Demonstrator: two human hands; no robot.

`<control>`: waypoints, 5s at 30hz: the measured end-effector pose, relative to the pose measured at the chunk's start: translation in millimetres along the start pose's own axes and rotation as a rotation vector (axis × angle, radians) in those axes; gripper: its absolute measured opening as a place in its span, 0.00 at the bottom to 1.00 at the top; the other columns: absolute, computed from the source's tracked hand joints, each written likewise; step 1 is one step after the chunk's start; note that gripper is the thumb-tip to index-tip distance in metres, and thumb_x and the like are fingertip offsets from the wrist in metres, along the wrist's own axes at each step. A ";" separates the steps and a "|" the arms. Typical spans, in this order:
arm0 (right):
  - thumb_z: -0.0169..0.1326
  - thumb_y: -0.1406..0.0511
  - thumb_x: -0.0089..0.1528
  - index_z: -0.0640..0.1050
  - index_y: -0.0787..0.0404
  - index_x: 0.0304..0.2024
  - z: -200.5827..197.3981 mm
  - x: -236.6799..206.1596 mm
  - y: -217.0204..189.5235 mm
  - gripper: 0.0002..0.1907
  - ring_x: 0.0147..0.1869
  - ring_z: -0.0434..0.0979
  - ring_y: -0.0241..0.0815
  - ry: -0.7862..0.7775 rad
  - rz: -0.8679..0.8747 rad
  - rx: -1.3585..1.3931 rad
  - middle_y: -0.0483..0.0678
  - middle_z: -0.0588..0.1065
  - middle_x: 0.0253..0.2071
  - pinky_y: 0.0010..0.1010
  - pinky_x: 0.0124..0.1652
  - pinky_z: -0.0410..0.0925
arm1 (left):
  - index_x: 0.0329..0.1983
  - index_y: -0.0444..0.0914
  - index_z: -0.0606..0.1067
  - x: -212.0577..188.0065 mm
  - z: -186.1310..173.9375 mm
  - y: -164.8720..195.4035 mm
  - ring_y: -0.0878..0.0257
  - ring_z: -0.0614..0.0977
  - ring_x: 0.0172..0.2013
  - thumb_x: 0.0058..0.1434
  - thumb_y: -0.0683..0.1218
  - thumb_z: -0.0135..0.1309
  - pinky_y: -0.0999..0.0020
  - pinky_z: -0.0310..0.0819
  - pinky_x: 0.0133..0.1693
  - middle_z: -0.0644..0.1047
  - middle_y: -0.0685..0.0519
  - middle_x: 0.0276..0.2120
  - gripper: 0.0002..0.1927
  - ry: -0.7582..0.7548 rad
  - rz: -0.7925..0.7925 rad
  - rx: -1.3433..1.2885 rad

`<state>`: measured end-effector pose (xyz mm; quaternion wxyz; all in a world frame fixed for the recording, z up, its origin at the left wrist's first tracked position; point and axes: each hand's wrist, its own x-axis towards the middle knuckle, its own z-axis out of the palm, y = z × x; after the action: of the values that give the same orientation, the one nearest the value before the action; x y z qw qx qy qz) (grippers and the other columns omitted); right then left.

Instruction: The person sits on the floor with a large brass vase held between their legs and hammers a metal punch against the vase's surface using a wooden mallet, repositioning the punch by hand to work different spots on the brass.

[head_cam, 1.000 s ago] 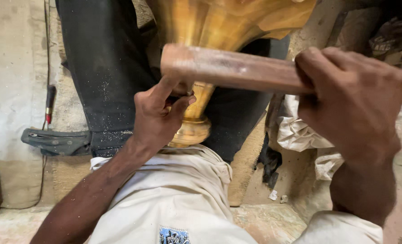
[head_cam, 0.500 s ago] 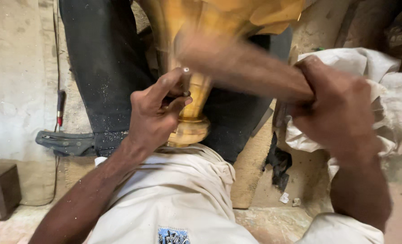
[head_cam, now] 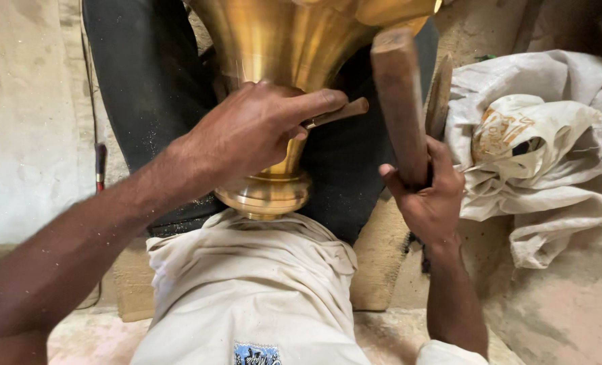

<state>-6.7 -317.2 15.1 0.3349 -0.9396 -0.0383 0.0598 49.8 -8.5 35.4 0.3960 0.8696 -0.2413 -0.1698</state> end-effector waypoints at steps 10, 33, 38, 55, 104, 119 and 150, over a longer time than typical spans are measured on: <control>0.69 0.69 0.64 0.73 0.61 0.58 -15.9 7.1 25.4 0.24 0.40 0.82 0.38 0.017 -0.145 0.059 0.49 0.80 0.38 0.27 0.40 0.76 | 0.67 0.46 0.67 0.9 1.0 3.5 0.55 0.85 0.27 0.62 0.35 0.54 0.57 0.82 0.28 0.82 0.44 0.30 0.30 0.012 -0.024 -0.008; 0.67 0.69 0.58 0.78 0.68 0.56 -84.4 85.9 -65.9 0.24 0.33 0.83 0.49 -0.282 -0.556 -0.536 0.60 0.81 0.40 0.32 0.26 0.75 | 0.64 0.37 0.68 -29.1 47.7 0.0 0.55 0.88 0.38 0.67 0.32 0.58 0.65 0.88 0.38 0.83 0.44 0.39 0.24 0.565 -0.064 -0.137; 0.65 0.69 0.56 0.80 0.63 0.52 -96.4 100.4 -104.8 0.21 0.28 0.80 0.43 -0.328 -0.718 -0.732 0.53 0.81 0.33 0.32 0.26 0.74 | 0.58 0.34 0.67 -42.7 67.2 12.4 0.60 0.86 0.36 0.68 0.34 0.62 0.69 0.84 0.38 0.81 0.47 0.36 0.20 0.806 -0.132 -0.311; 0.67 0.62 0.56 0.76 0.60 0.59 -110.5 90.8 -138.0 0.29 0.29 0.80 0.45 -0.340 -0.766 -0.697 0.53 0.80 0.31 0.35 0.30 0.75 | 0.43 0.40 0.74 -55.4 95.5 -11.1 0.67 0.78 0.21 0.58 0.29 0.58 0.68 0.77 0.27 0.78 0.54 0.21 0.15 0.745 -0.238 -0.219; 0.70 0.59 0.61 0.73 0.60 0.58 7.0 -33.8 26.9 0.28 0.40 0.84 0.41 0.017 -0.043 0.054 0.51 0.81 0.40 0.33 0.39 0.78 | 0.70 0.52 0.67 -5.8 10.7 20.3 0.62 0.86 0.32 0.63 0.29 0.51 0.70 0.86 0.26 0.84 0.48 0.41 0.36 -0.021 -0.250 -0.058; 0.65 0.65 0.63 0.75 0.59 0.55 -74.9 76.6 -48.1 0.20 0.24 0.79 0.41 -0.152 -0.475 -0.409 0.52 0.80 0.30 0.33 0.24 0.73 | 0.69 0.41 0.60 -40.9 63.5 -0.2 0.61 0.87 0.43 0.70 0.35 0.61 0.69 0.90 0.46 0.80 0.49 0.44 0.30 0.649 -0.082 -0.282; 0.64 0.66 0.63 0.79 0.64 0.35 -15.5 11.4 13.7 0.08 0.20 0.80 0.42 -0.078 0.213 0.474 0.50 0.78 0.24 0.32 0.23 0.69 | 0.69 0.41 0.67 -19.1 23.6 -7.8 0.54 0.88 0.35 0.56 0.31 0.56 0.65 0.86 0.29 0.83 0.43 0.38 0.36 0.099 0.033 0.020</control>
<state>7.2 -336.2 17.2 0.5358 -0.8306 0.0629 0.1379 24.8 -7.8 16.5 0.4014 0.8767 -0.2376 -0.1175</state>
